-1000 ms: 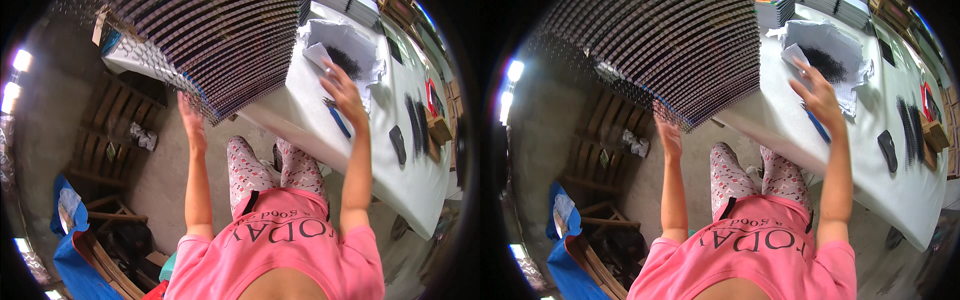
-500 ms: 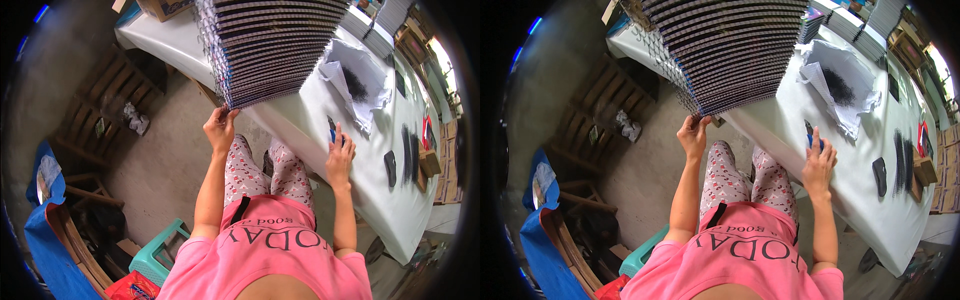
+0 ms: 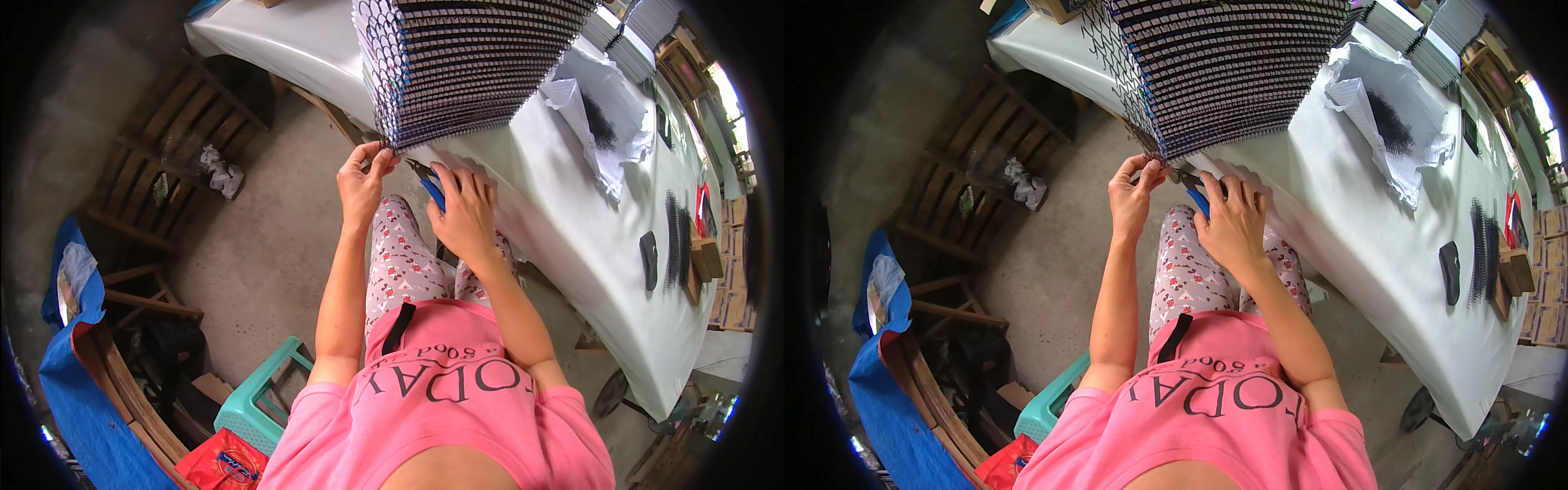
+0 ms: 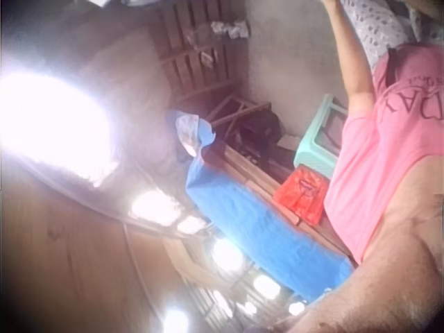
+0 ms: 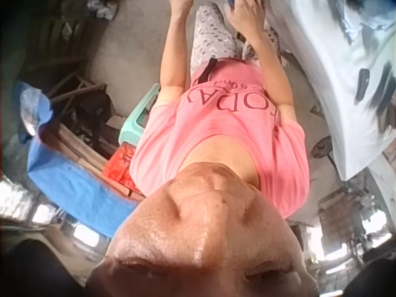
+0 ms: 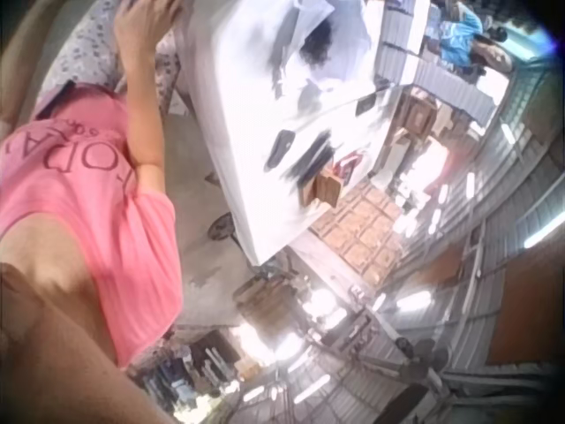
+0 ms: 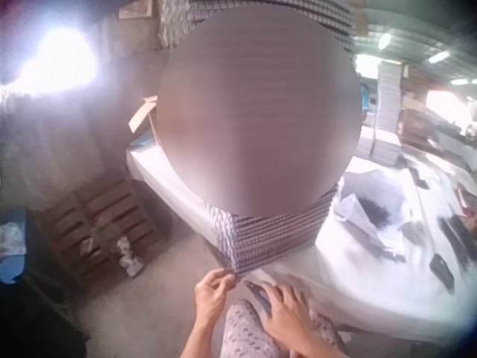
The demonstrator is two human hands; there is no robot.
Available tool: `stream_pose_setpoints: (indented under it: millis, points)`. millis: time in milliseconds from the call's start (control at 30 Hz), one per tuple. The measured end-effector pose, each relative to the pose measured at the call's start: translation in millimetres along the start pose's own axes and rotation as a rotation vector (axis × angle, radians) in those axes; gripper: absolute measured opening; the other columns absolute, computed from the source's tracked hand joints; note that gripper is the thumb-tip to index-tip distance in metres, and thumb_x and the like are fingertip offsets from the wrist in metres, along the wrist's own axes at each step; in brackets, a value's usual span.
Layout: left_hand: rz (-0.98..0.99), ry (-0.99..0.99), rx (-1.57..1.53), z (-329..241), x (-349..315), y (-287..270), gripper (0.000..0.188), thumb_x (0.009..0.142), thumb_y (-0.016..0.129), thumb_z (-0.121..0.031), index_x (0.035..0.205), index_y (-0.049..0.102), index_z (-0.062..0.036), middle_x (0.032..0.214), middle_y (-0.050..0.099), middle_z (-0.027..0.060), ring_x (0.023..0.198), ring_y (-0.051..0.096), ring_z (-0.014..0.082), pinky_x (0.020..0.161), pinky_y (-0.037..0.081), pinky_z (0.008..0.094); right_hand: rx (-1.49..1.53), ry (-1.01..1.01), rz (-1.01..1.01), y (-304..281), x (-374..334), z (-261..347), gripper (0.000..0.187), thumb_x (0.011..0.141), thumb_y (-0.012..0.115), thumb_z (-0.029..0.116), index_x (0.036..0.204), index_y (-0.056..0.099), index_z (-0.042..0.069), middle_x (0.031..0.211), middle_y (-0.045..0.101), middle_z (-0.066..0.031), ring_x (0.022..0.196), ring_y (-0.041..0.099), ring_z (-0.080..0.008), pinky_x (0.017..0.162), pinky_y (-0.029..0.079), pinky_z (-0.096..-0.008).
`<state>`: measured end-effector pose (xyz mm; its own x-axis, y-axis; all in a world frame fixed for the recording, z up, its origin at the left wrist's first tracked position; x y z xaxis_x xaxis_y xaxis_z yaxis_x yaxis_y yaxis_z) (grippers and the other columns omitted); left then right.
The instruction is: The person using a pair of pliers to cut and bend the ends of the wire spirals on a large stack of notebooks.
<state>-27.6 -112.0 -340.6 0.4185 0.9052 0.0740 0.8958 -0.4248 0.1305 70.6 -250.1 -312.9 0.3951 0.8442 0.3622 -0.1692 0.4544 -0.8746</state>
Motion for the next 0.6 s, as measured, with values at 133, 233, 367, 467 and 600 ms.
stream_pose_setpoints:
  millis: [133,233,367,467,600]
  points:
    - [-0.006,0.004,-0.065,8.4,1.7,-0.4,0.019,0.089,0.059,-0.010,0.099,0.059,0.0067,0.089,0.064,0.0095,0.080,0.064,0.0144,0.076,0.054,0.0265,-0.048,0.021,-0.068,10.8,6.4,3.7,0.052,0.073,0.064,0.023,0.123,0.050,0.015,0.106,0.052,-0.0092,0.097,0.050,-0.0285,0.083,0.036,-0.0431]
    - [-0.012,0.020,-0.079,9.9,2.2,-1.1,0.018,0.089,0.059,-0.008,0.098,0.059,0.0065,0.088,0.064,0.0091,0.079,0.065,0.0144,0.074,0.054,0.0262,-0.050,0.022,-0.080,14.8,11.5,4.4,0.050,0.074,0.063,0.024,0.122,0.051,0.016,0.106,0.052,-0.0093,0.096,0.051,-0.0289,0.083,0.036,-0.0428]
    - [-0.015,0.029,-0.091,9.7,2.2,-1.7,0.017,0.088,0.059,-0.008,0.097,0.059,0.0067,0.087,0.065,0.0091,0.078,0.065,0.0145,0.073,0.054,0.0261,-0.042,0.019,-0.045,17.8,15.1,4.7,0.049,0.074,0.062,0.025,0.121,0.053,0.016,0.107,0.052,-0.0096,0.095,0.052,-0.0289,0.083,0.036,-0.0437]
    - [-0.012,0.043,-0.100,10.6,1.3,-2.0,0.017,0.088,0.060,-0.008,0.097,0.059,0.0068,0.087,0.065,0.0090,0.078,0.065,0.0145,0.073,0.054,0.0260,-0.035,0.013,-0.049,17.3,14.6,2.8,0.048,0.074,0.062,0.025,0.120,0.053,0.015,0.108,0.052,-0.0098,0.095,0.052,-0.0289,0.084,0.035,-0.0441]
    - [-0.019,0.043,-0.108,9.8,0.7,-1.2,0.017,0.088,0.060,-0.008,0.096,0.059,0.0071,0.087,0.064,0.0089,0.078,0.065,0.0148,0.073,0.054,0.0261,-0.032,0.024,-0.025,13.5,13.2,0.9,0.047,0.075,0.061,0.024,0.120,0.054,0.014,0.108,0.053,-0.0106,0.097,0.053,-0.0301,0.086,0.036,-0.0459]
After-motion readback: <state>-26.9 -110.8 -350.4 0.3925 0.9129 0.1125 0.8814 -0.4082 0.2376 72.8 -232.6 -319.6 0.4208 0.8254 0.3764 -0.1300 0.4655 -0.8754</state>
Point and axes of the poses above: each hand's wrist, its own x-axis towards the middle knuckle, its own y-axis out of the palm, z = x × y, the point moved 2 cm from there along x, towards the middle knuckle
